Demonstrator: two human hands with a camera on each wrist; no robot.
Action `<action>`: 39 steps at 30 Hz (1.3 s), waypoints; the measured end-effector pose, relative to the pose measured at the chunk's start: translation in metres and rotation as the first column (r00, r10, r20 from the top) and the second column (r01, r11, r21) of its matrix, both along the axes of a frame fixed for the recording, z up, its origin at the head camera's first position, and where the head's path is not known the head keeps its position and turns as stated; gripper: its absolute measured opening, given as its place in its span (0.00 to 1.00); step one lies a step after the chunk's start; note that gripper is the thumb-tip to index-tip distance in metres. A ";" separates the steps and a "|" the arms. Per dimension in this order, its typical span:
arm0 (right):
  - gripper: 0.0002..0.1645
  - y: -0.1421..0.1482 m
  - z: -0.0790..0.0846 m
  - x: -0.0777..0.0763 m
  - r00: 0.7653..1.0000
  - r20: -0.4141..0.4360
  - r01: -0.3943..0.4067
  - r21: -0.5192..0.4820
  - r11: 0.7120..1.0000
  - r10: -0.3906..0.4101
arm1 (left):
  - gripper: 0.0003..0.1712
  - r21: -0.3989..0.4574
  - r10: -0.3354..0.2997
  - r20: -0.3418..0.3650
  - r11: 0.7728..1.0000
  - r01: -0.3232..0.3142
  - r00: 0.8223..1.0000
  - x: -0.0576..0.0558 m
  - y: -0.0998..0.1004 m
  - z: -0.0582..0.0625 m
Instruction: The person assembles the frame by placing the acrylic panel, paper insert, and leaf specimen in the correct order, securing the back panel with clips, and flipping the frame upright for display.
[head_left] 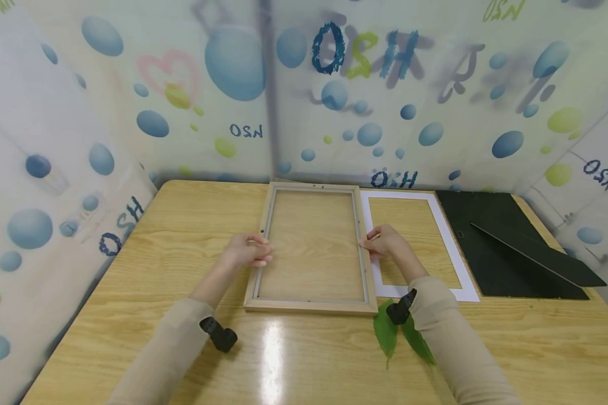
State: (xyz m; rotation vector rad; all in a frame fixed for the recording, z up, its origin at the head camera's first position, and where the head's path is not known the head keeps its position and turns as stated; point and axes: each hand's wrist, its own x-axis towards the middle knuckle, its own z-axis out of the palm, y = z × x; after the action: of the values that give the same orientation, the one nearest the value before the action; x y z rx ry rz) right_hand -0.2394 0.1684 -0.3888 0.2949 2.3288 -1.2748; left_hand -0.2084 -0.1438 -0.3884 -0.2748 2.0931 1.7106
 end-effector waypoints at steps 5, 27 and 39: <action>0.21 0.001 -0.001 0.001 1.000 0.007 0.018 -0.009 1.000 -0.018 | 0.14 -0.211 -0.040 -0.087 0.977 0.021 0.995 0.001 0.008 0.001; 0.22 0.000 -0.001 0.001 1.000 0.024 0.011 0.035 0.999 -0.012 | 0.11 -0.927 -0.607 -0.053 0.326 0.187 0.793 -0.006 0.034 0.029; 0.22 0.001 0.001 0.001 1.000 0.002 -0.008 0.020 1.000 0.008 | 0.09 -0.872 -0.572 -0.052 0.425 0.241 0.819 -0.013 0.027 0.032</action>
State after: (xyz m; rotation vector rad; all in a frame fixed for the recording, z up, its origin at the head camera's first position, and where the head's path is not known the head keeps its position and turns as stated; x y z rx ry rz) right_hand -0.2387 0.1693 -0.3879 0.2935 2.3404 -1.2471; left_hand -0.2211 -0.1164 -0.3559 0.3167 2.8080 0.3310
